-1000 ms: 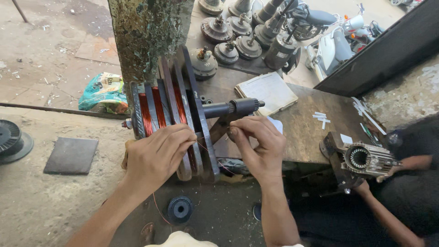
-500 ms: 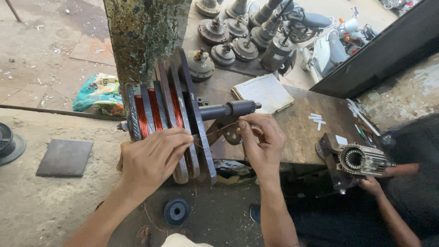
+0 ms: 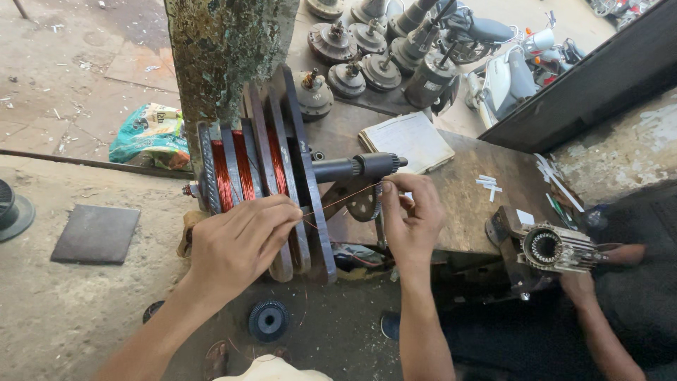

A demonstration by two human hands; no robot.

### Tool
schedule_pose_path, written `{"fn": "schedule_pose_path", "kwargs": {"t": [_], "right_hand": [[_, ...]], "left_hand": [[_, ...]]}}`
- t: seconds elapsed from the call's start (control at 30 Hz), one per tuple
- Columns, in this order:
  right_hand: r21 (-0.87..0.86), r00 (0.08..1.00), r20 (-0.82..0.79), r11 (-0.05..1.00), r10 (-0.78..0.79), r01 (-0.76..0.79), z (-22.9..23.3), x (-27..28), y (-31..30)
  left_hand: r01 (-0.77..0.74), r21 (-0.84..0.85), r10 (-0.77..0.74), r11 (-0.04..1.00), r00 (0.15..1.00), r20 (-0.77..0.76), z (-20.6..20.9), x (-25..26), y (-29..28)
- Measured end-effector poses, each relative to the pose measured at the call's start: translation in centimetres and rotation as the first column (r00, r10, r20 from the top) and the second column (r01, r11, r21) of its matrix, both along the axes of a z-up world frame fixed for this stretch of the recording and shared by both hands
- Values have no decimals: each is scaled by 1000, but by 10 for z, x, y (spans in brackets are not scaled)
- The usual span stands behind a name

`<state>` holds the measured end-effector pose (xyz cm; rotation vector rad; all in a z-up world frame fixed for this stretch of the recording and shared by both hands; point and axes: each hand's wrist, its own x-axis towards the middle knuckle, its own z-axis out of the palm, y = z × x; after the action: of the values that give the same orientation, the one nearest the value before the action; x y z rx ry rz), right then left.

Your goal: The person operates a manual wire-winding machine to wrap copper wire around a stator core. They rotate the crank with one hand while guiding the wire with the other, periodically stopping to adjust the wire placement and secure it with a small tool.

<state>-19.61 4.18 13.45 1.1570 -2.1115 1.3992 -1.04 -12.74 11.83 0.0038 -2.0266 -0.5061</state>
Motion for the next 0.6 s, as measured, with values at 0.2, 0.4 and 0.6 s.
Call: {"fn": "schedule_pose_path", "kwargs": {"t": [0.2, 0.4, 0.6], "right_hand": [[211, 699, -714, 965, 42, 157, 35, 31, 0], [490, 657, -531, 826, 536, -278, 51, 43, -16], [358, 765, 610, 788, 209, -501, 60, 45, -27]], "left_hand": [[-8, -10, 8, 1000, 1000, -3, 3, 0, -1], [-5, 14, 5, 1000, 1000, -10, 3, 0, 0], [6, 34, -5, 999, 1000, -15, 2, -1, -2]]}}
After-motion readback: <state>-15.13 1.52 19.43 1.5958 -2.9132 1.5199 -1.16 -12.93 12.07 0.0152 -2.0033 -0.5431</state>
